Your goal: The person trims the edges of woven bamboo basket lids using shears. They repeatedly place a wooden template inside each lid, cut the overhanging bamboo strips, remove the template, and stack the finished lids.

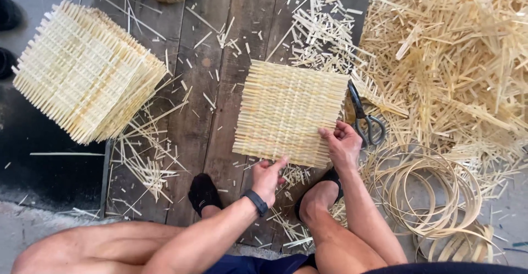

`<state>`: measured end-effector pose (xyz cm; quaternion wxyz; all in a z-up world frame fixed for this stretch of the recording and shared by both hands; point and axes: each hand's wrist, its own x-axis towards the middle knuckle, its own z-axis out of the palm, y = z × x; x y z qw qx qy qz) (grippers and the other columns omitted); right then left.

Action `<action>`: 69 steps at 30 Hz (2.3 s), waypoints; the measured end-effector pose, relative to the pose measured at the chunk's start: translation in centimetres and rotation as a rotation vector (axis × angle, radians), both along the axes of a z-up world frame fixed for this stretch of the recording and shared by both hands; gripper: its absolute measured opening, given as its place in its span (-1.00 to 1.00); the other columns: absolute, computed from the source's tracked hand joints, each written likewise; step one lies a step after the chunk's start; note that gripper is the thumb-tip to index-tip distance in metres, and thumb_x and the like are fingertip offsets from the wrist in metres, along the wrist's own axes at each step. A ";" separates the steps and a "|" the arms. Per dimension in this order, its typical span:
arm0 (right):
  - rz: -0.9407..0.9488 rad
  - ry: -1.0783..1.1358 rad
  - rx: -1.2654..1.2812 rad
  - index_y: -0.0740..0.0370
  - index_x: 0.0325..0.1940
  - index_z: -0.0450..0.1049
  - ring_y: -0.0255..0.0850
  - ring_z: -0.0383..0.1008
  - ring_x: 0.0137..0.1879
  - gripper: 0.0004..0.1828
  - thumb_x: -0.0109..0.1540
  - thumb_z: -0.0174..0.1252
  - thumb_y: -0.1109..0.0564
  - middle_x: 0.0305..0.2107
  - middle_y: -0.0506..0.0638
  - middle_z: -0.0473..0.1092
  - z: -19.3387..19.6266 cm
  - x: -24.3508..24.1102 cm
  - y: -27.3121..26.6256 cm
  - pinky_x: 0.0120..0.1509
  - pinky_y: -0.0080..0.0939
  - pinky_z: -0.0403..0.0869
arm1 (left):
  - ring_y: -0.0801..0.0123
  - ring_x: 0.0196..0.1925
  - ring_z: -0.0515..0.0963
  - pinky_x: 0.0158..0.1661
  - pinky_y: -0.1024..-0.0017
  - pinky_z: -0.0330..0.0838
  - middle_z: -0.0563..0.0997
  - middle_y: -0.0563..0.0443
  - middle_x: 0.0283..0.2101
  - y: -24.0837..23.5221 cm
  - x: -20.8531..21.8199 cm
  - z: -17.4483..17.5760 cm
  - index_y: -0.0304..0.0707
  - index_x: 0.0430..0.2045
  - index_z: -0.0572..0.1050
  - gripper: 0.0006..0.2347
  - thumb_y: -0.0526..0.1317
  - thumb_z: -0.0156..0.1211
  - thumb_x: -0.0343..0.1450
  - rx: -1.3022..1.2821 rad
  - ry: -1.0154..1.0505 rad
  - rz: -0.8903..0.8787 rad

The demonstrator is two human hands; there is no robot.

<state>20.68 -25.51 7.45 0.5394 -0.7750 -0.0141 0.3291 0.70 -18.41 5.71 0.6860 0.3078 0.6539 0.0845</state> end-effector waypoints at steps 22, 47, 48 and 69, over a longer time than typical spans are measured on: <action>-0.059 -1.064 -0.821 0.27 -0.11 0.53 -0.01 0.45 -0.12 -0.68 0.13 0.41 0.11 -0.25 0.12 0.43 -0.2 4.8 -19.4 -0.09 -0.05 0.46 | 0.24 -0.22 0.65 -0.14 0.22 0.62 0.62 -0.05 -0.29 -0.1 -2.4 -2.6 -0.30 -0.21 0.49 -0.83 -0.34 0.30 0.38 -0.510 -0.371 0.105; 0.377 -1.195 -0.531 0.38 0.12 0.51 -0.09 0.41 -0.22 -0.75 0.39 0.31 0.23 -0.21 0.12 0.42 22.3 5.4 -16.9 -0.10 -0.19 0.43 | 0.29 -0.02 0.49 0.08 0.33 0.33 0.54 0.08 -0.20 7.4 5.9 20.8 -0.23 -0.32 0.59 -0.88 -0.22 0.21 0.38 2.443 -0.986 -1.222; 0.414 -1.223 -0.510 0.38 0.15 0.52 -0.11 0.40 -0.20 -0.71 0.39 0.36 0.22 -0.19 0.11 0.41 24.3 4.8 -15.8 -0.09 -0.22 0.42 | 0.28 0.00 0.49 0.10 0.31 0.33 0.54 0.09 -0.19 7.1 5.5 21.5 -0.21 -0.32 0.57 -0.90 -0.22 0.21 0.40 2.466 -0.973 -1.223; 1.147 -1.641 -0.120 0.21 -0.16 0.64 -0.20 0.50 -0.22 -0.71 0.04 0.43 0.17 -0.29 -0.03 0.51 31.9 -5.2 0.5 -0.35 -0.21 0.46 | 0.57 -0.59 0.38 -0.62 0.57 0.27 0.39 0.16 -0.53 7.6 3.6 23.9 -0.24 -0.35 0.54 -0.39 0.37 -0.21 0.44 0.438 -1.021 -0.632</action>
